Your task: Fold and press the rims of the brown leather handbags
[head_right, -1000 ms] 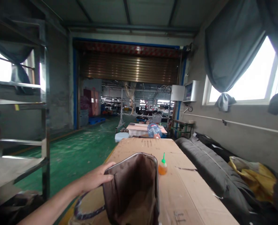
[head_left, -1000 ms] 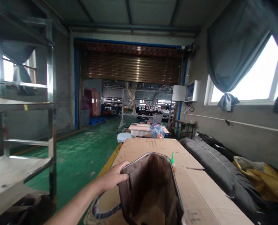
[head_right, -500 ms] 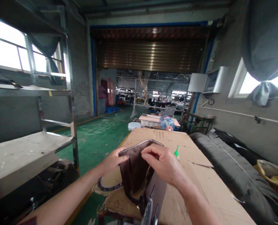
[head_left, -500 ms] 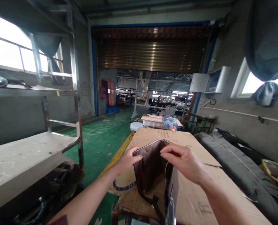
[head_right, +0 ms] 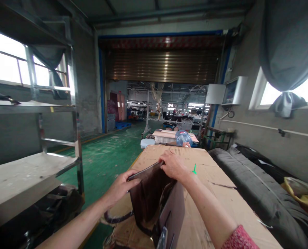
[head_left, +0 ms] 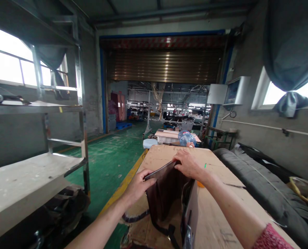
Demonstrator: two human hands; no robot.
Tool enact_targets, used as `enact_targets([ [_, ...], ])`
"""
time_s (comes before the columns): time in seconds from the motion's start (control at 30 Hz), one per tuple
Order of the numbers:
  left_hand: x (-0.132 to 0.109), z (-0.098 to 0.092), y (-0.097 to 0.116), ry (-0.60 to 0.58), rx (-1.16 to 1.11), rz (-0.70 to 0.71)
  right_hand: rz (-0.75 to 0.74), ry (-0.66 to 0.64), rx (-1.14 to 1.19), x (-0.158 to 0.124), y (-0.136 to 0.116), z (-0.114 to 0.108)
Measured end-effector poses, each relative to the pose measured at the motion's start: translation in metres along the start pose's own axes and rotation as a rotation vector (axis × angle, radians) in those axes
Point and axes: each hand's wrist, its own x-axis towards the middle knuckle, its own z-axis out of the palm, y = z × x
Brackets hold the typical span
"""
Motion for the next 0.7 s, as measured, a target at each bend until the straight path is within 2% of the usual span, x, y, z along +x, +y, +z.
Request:
enact_targets([
  [0.13, -0.003, 0.002, 0.002, -0.016, -0.021, -0.02, 0.141, 0.054, -0.111, -0.005, 0.007, -0.007],
  [0.23, -0.004, 0.004, 0.0, -0.026, -0.013, -0.013, 0.192, 0.045, -0.166, -0.01, 0.009, -0.01],
  [0.47, -0.007, 0.006, 0.001, -0.059, -0.027, 0.003, 0.166, -0.001, -0.145, -0.005, 0.009, -0.008],
  [0.7, -0.008, 0.006, 0.003, -0.065, -0.011, -0.01, 0.078, -0.014, -0.1, -0.003, 0.012, -0.007],
])
